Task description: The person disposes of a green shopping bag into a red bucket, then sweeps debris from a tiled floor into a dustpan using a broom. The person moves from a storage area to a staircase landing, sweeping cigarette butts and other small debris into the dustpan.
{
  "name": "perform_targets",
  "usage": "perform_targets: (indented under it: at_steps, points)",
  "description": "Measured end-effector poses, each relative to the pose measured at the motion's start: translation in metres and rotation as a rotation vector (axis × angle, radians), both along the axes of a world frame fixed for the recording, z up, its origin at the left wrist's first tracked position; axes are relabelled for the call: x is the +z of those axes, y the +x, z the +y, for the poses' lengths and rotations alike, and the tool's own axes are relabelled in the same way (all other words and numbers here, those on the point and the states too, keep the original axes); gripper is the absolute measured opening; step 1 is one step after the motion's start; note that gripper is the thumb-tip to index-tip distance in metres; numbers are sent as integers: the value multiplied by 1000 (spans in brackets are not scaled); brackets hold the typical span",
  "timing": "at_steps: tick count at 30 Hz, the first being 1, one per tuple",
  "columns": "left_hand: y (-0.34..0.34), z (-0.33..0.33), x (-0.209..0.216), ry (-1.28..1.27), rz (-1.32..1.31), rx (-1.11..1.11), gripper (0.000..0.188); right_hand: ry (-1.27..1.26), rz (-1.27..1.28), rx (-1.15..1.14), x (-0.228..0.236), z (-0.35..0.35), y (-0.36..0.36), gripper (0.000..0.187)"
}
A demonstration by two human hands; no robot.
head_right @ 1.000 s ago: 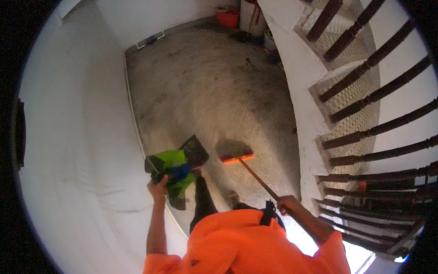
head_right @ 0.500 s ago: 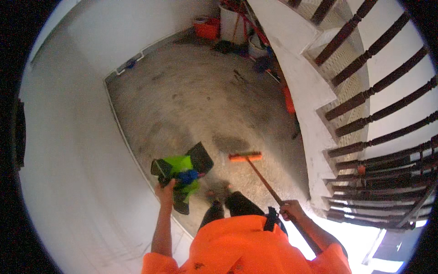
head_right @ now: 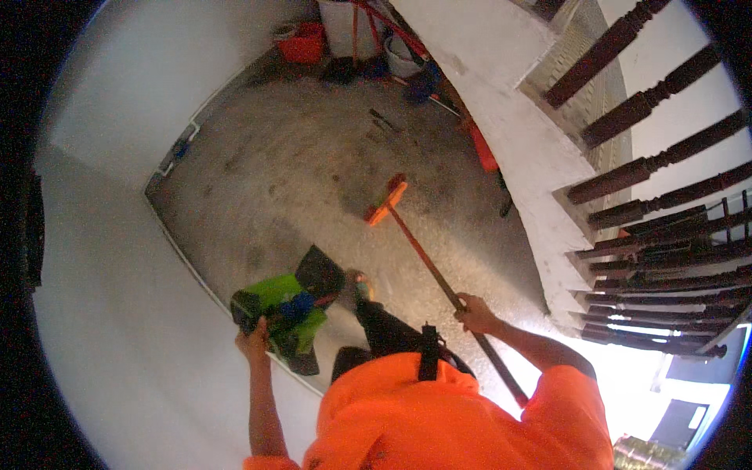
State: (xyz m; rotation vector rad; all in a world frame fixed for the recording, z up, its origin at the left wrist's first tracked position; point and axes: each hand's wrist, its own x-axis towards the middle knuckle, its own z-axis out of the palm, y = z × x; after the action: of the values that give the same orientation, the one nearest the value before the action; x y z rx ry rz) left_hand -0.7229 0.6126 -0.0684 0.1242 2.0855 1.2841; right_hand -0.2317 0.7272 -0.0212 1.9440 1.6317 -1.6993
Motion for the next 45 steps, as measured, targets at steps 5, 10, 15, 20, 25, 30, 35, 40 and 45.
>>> perform_targets:
  at_steps: [5, 10, 15, 20, 25, 30, 35, 40, 45]
  points:
    - [-25, 75, 12, 51, -1, -37, 19, -12, -122, 318, 10, 76, 18, 57]
    - [-49, 129, -35, 190, 0, -128, 22, 382, -607, 848, -7, 150, 135, 52]
    - [-79, 180, -80, 79, 60, -298, 34, 88, -928, 1232, 96, 256, 46, 64]
    - [-79, 235, -98, 102, 24, -341, 41, 8, -922, 1486, 95, 295, 8, 76]
    - [-73, 280, -92, -39, -25, -379, 43, 216, -904, 1459, 47, 305, 36, 47]
    - [-56, 296, -125, 23, 44, -412, 39, 191, -959, 1411, 3, 306, 43, 24]
    - [-19, 310, -91, 183, -130, -370, 32, 444, -904, 1344, -3, 287, 39, 32]
    - [-32, 310, -85, 85, -97, -420, 40, 342, -541, 1050, -18, 285, -57, 39]
    - [-31, 294, -85, 119, -287, -322, 36, 274, 117, 724, -79, 282, -187, 46]
